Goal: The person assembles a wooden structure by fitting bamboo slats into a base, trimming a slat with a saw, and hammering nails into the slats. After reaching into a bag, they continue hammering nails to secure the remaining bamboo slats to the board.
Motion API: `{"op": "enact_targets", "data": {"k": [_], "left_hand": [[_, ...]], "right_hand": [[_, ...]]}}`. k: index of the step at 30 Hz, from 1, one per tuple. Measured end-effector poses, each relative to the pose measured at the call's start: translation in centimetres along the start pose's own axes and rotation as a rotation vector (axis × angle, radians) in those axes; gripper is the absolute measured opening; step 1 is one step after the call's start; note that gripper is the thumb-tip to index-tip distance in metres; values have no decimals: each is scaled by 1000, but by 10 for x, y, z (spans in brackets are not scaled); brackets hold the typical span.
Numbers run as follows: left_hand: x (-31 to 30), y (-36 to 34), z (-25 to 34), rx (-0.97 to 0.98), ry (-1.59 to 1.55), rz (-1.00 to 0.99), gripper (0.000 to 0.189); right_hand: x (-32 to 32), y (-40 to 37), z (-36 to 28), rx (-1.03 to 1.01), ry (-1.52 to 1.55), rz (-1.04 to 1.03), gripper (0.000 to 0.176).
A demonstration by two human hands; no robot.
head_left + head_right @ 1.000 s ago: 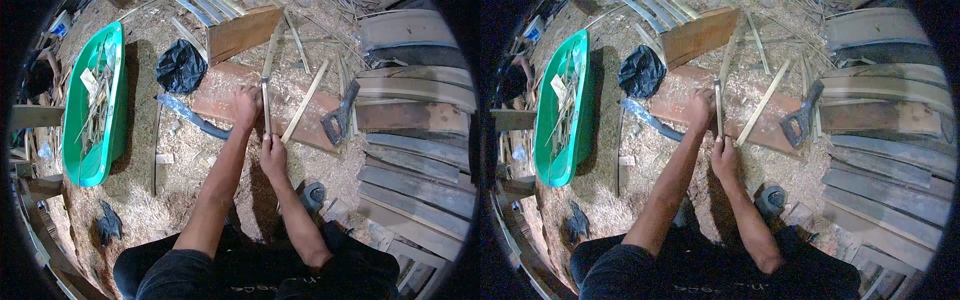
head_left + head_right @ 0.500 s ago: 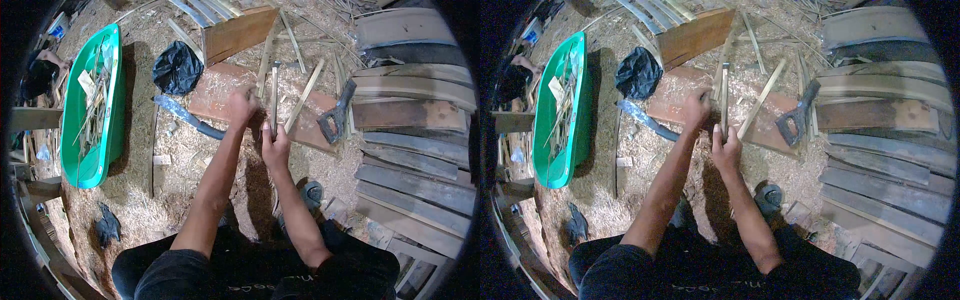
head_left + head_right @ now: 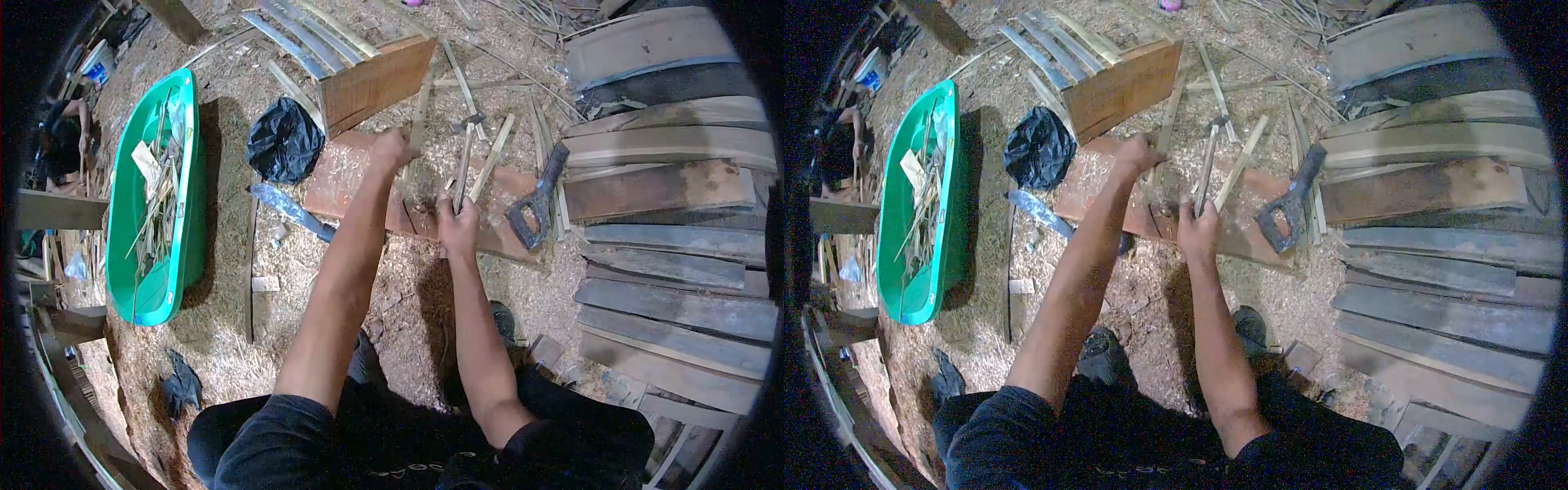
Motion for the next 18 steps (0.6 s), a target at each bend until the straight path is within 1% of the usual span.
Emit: {"op": "enact_targets", "data": {"k": [3,4,6,7,8,9,10,11,13,14,15,17,18], "left_hand": [[9,4,-7,-63,-122,16,34],[-2,-2,-2,-80,-112,78,31],[-13,-17,6,-122,-308,101,28],[-17,-23,8,-146,-404,108,26],[19,-14,-15,-188,-628,9,42],[24,-21,-10,-211,-836,1,40],[25,-31,3,-231,-1044,-5,39],[25,-41,18,-248,-1253,-10,38],[3,-61,53,-221,-1363,-48,35],[-6,-68,66,-211,-1418,-64,33],[-13,-70,67,-194,-1413,-35,32],[-32,-70,69,-153,-1399,25,31],[-46,-71,72,-136,-1358,38,28]], "right_hand": [[-2,0,-2,110,-66,7,27],[1,5,3,125,22,-18,27],[8,14,12,162,198,-70,26],[6,18,10,124,162,-44,27],[5,25,6,87,125,-18,27],[5,32,1,50,87,8,27],[10,40,-4,-9,202,5,29],[13,48,0,21,252,-25,29],[13,41,-29,86,351,-86,29],[23,61,-18,88,383,-139,25],[26,60,-31,122,451,-180,23],[22,46,-82,184,588,-266,21],[23,46,-98,236,552,-288,22]]}}
Point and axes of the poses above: each hand's wrist, its own y-axis towards the middle knuckle, its own x-axis out of the palm, z = x × y, the point moved 10 cm from there along y, towards the middle knuckle, and after that the axes turned 14 degrees about x, right-handed, at the moved point
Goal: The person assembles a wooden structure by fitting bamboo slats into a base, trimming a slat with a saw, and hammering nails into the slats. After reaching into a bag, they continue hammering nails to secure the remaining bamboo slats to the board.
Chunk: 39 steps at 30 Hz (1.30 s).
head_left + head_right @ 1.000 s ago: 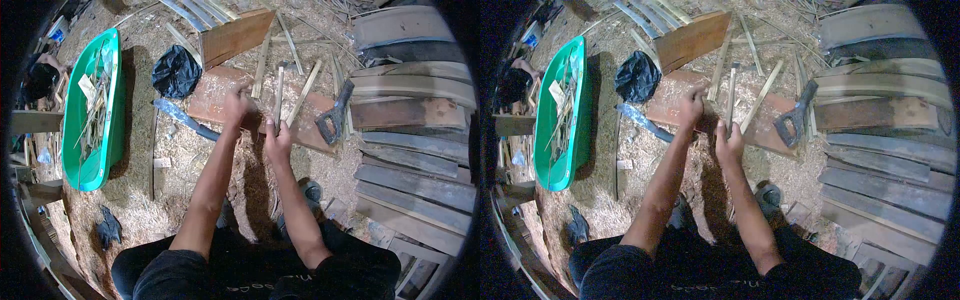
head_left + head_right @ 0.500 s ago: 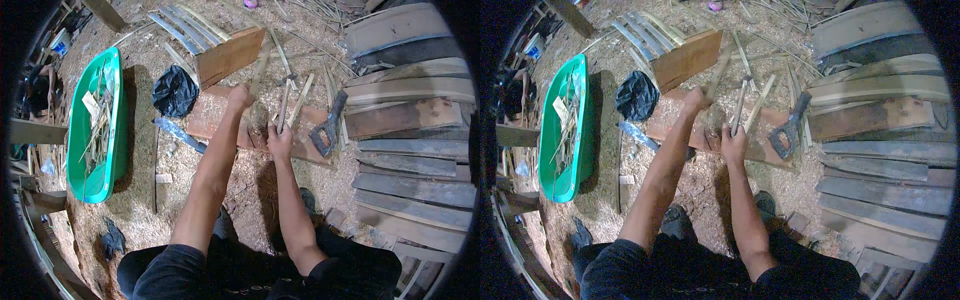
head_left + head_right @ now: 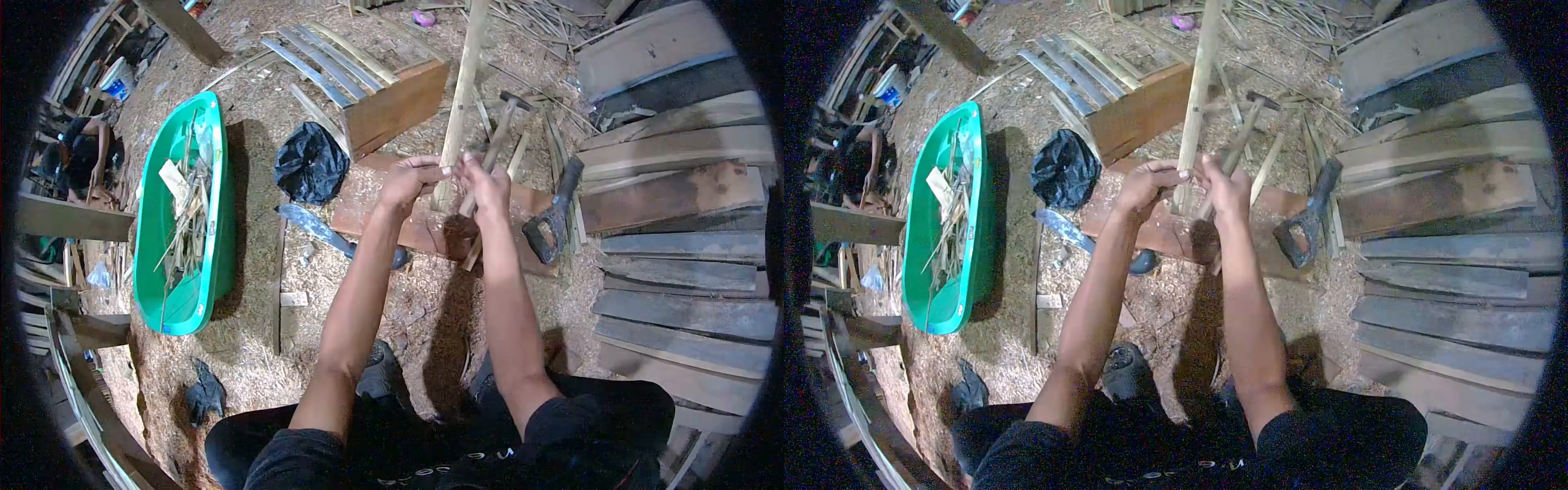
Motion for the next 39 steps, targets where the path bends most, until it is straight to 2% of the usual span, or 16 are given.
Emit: {"op": "enact_targets", "data": {"k": [4,9,12,13,14,15,17,19,20,21,23,24,27,31,37,39], "left_hand": [[-11,11,36,68,182,-10,25],[-9,27,62,94,279,-63,21],[-29,24,128,393,671,132,20],[-61,18,150,604,618,449,30],[-94,5,160,745,458,669,33],[-127,1,166,826,546,770,37],[-175,16,148,770,340,938,45],[-177,65,108,425,126,765,53],[-175,81,113,515,366,728,49],[-166,82,115,509,378,712,47],[-146,73,122,480,408,683,43],[-151,75,122,527,376,706,32],[-144,64,128,729,333,634,26],[-148,30,116,629,269,601,21],[-151,-21,119,398,26,467,16],[-158,-29,103,443,-47,448,16]], "right_hand": [[40,4,-32,-25,210,-172,28],[63,10,-67,-72,-66,-169,28],[77,22,-82,-63,-68,-228,27],[79,25,-86,-70,-82,-207,26],[80,28,-91,-78,-94,-186,25],[79,31,-95,-86,-105,-161,24],[81,29,-102,-94,-60,-167,23],[80,33,-106,-105,-61,-153,22],[76,38,-105,-108,-83,-134,21],[73,41,-103,-108,-108,-114,20],[77,30,-105,-65,-52,-208,19],[80,23,-104,-44,-18,-256,19],[73,13,-109,-34,-69,-248,20],[76,-7,-116,-49,-48,-245,22],[110,-41,-145,-118,-207,-290,25],[121,-59,-152,-162,-322,-277,25]]}}
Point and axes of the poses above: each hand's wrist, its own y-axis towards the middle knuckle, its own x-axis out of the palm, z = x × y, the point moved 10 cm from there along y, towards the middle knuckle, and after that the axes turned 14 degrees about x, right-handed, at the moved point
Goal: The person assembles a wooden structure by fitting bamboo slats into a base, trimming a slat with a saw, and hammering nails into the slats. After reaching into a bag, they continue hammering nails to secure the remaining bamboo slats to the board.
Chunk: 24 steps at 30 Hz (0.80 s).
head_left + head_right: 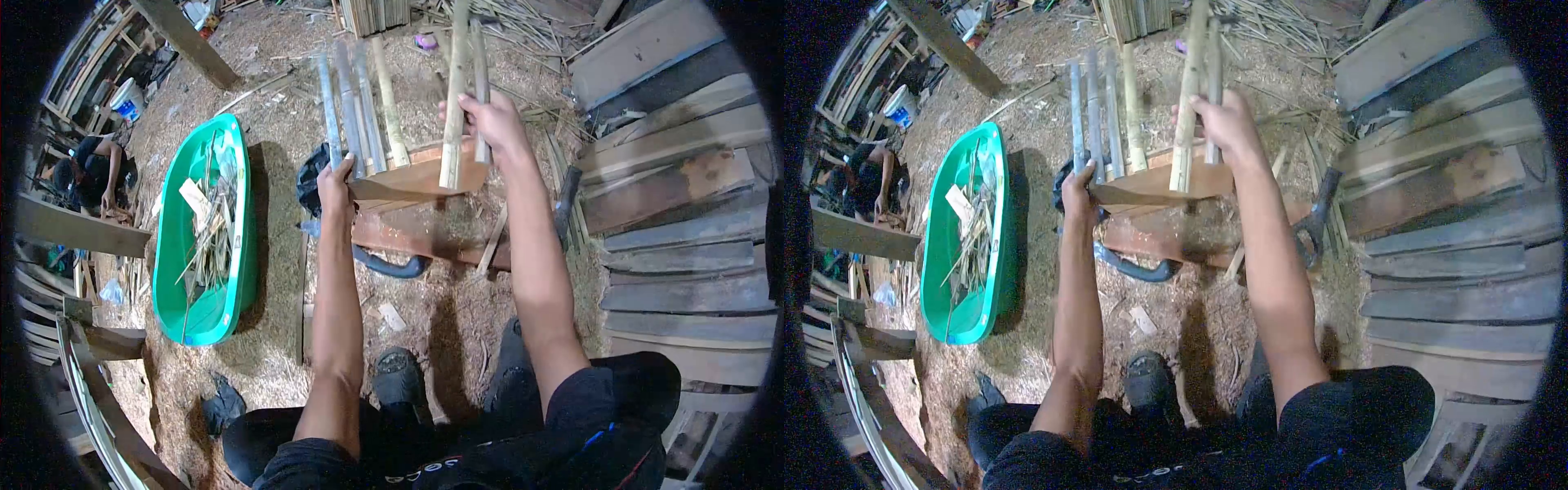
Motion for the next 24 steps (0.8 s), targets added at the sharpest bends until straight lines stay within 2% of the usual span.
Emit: {"op": "enact_targets", "data": {"k": [3,4,5,8,13,15,16,19,20,22,24], "left_hand": [[2,-31,-1,-19,67,-23,16],[1,-30,-9,12,117,-104,17],[4,-32,-8,19,113,-123,17],[10,-51,5,10,100,-96,17],[5,-57,5,-23,87,-118,18],[8,-62,9,-37,99,-139,21],[11,-59,16,5,92,-168,27],[9,-62,58,258,392,-64,31],[9,-63,72,401,446,-37,32],[41,-70,105,654,673,-156,30],[88,-88,127,857,745,-386,30]], "right_hand": [[17,1,8,0,-143,46,21],[19,9,15,-3,-195,52,20],[18,34,37,-19,-152,-11,18],[18,27,70,96,-72,-9,19],[10,15,86,75,149,85,21],[7,15,90,68,136,116,20],[5,17,92,61,127,132,19],[9,30,92,-34,79,37,16],[11,32,93,-65,56,7,16],[13,27,91,-12,181,10,15],[12,28,89,-12,220,26,14]]}}
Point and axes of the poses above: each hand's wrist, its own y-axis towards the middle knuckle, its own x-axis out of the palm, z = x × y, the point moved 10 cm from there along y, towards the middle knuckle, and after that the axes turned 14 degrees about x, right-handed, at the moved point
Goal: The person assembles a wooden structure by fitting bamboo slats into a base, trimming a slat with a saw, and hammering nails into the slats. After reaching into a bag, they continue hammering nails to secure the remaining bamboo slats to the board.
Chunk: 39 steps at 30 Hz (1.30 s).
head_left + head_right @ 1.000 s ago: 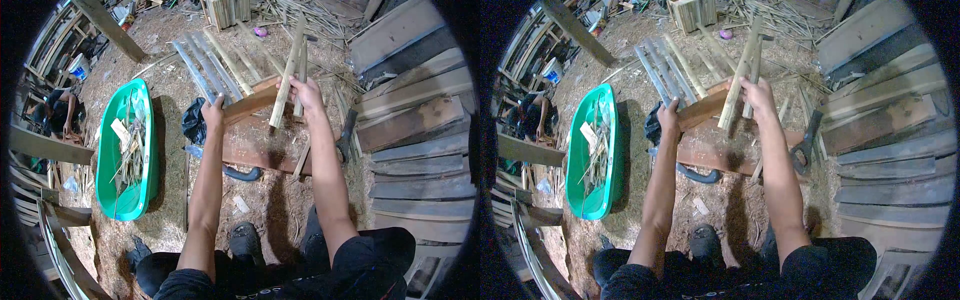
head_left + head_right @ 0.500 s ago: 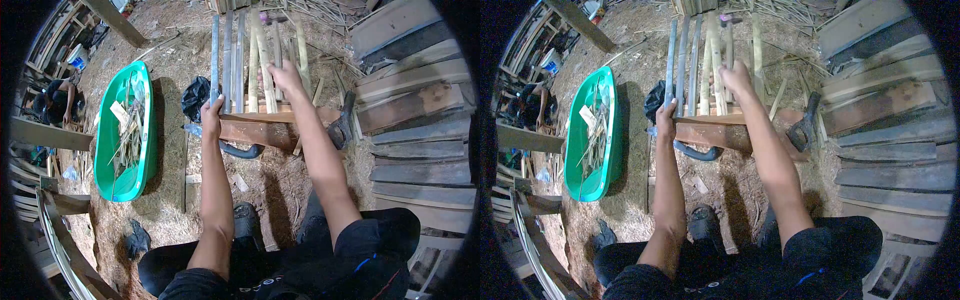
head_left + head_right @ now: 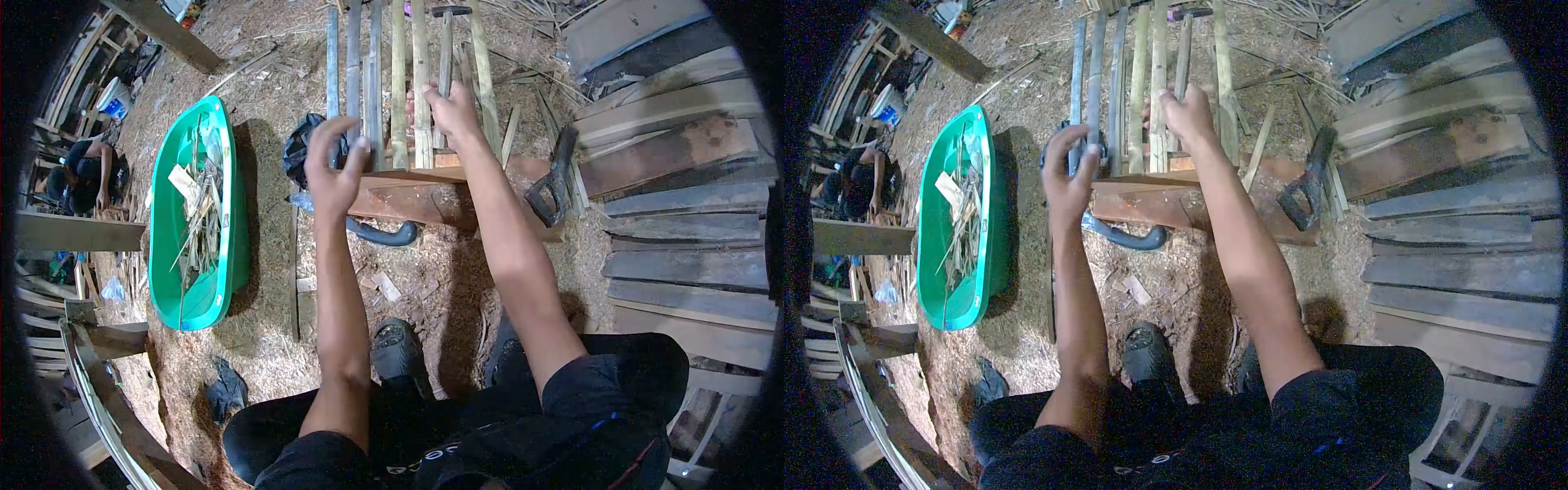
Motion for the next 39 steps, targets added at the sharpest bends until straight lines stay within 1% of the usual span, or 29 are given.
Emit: {"op": "enact_targets", "data": {"k": [1,2,4,7,10,13,19,22,25,28,31,34,39], "left_hand": [[14,1,3,11,-53,-95,33],[30,5,11,68,-88,-224,45],[53,-4,11,99,21,-392,57],[64,-11,16,87,126,-463,60],[72,-15,12,43,145,-475,63],[75,-18,10,59,170,-466,59],[75,-18,10,63,170,-457,52],[75,-18,12,77,189,-463,51],[76,-19,11,71,183,-464,51],[78,-18,11,79,187,-488,51],[78,-17,12,61,187,-486,50],[77,-16,12,50,182,-489,50],[75,-17,14,73,167,-471,42]], "right_hand": [[0,-1,-3,-12,-43,11,13],[0,0,-2,6,-38,6,13],[1,5,2,39,-26,-4,13],[-1,9,3,15,-10,2,13],[-2,10,4,3,-48,4,14],[0,10,5,22,-44,-21,14],[0,6,4,28,-42,-9,14],[-4,7,7,32,-54,34,14],[-17,2,1,30,-284,218,14],[-12,3,-1,6,-234,177,15],[-7,-4,-4,25,-226,147,15],[-7,11,11,80,-107,76,15],[-10,18,16,43,-78,83,15]]}}
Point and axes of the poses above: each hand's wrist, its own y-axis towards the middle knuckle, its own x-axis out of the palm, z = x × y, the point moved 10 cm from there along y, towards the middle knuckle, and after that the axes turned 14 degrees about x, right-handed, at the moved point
